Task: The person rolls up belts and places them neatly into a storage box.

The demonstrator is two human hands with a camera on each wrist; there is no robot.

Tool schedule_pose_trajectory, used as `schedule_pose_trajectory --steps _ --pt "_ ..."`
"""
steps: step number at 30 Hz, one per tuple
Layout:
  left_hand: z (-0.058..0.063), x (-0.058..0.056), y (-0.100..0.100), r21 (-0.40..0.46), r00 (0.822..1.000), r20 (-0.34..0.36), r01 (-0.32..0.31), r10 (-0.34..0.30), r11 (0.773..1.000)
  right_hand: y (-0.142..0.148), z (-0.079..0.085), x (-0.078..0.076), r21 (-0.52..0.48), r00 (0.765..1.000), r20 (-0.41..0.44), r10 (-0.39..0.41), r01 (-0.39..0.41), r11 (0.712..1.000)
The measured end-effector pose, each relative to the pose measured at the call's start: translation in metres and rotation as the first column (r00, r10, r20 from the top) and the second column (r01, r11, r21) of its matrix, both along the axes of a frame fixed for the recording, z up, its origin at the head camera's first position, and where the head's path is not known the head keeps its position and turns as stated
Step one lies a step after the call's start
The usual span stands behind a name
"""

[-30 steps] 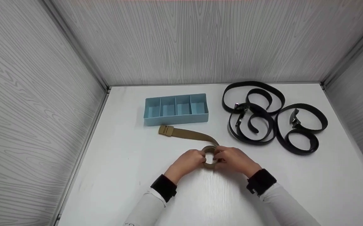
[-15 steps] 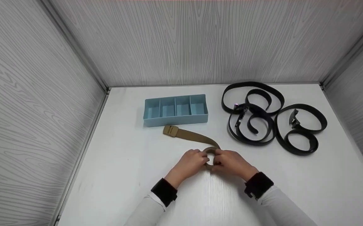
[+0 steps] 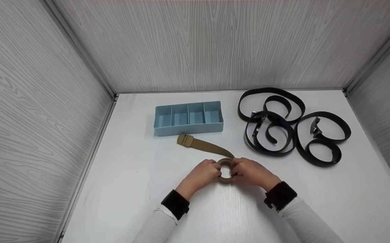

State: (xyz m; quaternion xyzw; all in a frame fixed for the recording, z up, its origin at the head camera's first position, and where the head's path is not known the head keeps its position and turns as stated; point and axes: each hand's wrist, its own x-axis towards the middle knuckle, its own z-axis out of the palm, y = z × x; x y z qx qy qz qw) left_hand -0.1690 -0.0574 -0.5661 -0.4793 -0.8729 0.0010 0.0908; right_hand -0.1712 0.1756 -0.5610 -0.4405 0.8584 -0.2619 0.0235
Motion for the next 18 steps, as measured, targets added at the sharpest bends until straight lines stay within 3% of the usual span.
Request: schedule_pose_trajectory --steps 8,14,18 --pt "0.001 0.009 0.004 0.039 0.996 0.070 -0.066 0.064 0.997 -0.008 -0.001 0.006 0.053 0.997 0.029 -0.071 0.069 0.996" --pt "0.000 0.012 0.005 0.072 0.990 0.135 -0.044 0.034 0.996 -0.011 0.001 0.011 0.099 0.995 0.024 -0.096 0.093 0.991" --pt "0.000 0.009 0.002 0.083 0.986 0.169 -0.003 -0.011 0.997 -0.008 0.003 0.011 0.089 0.994 0.071 -0.087 0.080 0.993"
